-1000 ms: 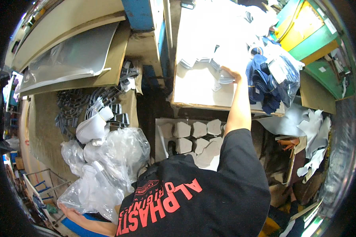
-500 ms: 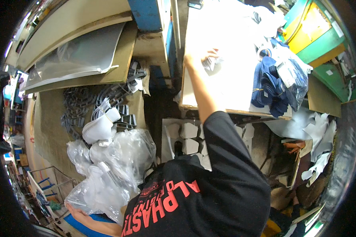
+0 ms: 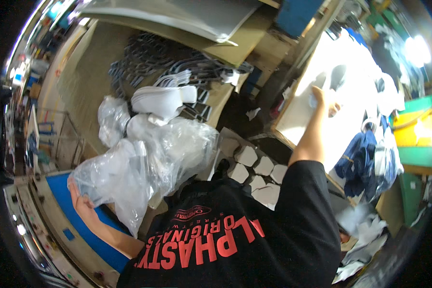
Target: The person opens a clear plastic bag, places multiple white plastic parts inside, and ties the bag closed. The person repeats this process with additional parts, handling them one at a time and stacking the filled bags on a nearby table.
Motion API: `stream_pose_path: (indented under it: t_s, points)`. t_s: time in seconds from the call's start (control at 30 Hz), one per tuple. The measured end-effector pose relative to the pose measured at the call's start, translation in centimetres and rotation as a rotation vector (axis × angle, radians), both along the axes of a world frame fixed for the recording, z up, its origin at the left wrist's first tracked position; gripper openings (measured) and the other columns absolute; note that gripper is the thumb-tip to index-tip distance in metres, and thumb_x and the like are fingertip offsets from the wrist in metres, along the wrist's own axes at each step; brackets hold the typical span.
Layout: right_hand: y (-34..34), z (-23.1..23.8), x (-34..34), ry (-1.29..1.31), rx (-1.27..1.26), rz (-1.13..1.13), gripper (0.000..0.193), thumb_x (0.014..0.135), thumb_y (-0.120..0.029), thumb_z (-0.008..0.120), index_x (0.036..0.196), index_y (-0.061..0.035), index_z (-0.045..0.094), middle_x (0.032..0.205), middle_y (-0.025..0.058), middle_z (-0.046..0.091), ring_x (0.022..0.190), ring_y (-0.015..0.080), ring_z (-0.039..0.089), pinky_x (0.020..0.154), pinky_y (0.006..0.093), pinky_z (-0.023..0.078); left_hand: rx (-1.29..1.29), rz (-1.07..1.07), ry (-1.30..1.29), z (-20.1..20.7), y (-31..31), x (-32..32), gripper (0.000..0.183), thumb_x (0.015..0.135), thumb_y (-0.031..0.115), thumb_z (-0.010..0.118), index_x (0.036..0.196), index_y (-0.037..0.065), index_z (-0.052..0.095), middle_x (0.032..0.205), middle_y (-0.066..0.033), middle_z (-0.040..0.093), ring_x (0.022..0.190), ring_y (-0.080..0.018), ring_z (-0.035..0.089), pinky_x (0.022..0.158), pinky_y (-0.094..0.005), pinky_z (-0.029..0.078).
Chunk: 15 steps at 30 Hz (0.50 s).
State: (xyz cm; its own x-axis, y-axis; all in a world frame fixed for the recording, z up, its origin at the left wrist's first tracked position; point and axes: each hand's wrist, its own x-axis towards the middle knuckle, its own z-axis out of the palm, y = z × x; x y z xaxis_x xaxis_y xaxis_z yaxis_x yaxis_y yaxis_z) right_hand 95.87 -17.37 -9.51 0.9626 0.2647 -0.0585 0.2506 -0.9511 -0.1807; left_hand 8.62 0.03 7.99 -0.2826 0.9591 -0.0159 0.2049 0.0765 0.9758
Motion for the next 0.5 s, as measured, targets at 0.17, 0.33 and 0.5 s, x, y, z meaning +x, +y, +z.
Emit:
stream_pose_path:
  t_s: [0.17,0.33,0.5]
  points:
    - [-8.4,3.6,5.6,0.511,0.569,-0.130,0.059,0.092,-0.050,0.066,0.130,-0.0042,0.066,0.134,0.0167,0.066,0.124,0.0347,0.061,0.103,0.0601,0.051,0.013,-0.019,-0.051,0.3,-0.4,-1.7,0.083,0.080,-0.001,0.043,0.163,0.002,0.040,0.170,-0.0096,0.040,0.063,0.0007,0.038,0.048,-0.0184,0.026]
    - [-14.0,8.4,1.4,0.691,1.633,-0.331,0.057,0.093,-0.042,0.064,0.135,-0.0038,0.063,0.137,0.0172,0.065,0.127,0.0373,0.059,0.103,0.0606,0.051,0.004,-0.084,-0.036,1.3,0.1,-3.5,0.081,0.080,-0.003,0.043,0.161,0.002,0.043,0.168,-0.0099,0.044,0.058,0.0024,0.034,0.045,-0.0181,0.023]
    - [-10.9,10.0,-12.7,0.448,2.028,0.062,0.075,0.086,-0.030,0.066,0.151,0.0031,0.048,0.152,0.0242,0.053,0.145,0.0416,0.047,0.122,0.0661,0.031,0.016,-0.152,-0.058,2.6,2.0,-5.9,0.082,0.079,-0.009,0.041,0.159,0.004,0.047,0.166,-0.0081,0.047,0.057,0.0032,0.033,0.045,-0.0182,0.022]
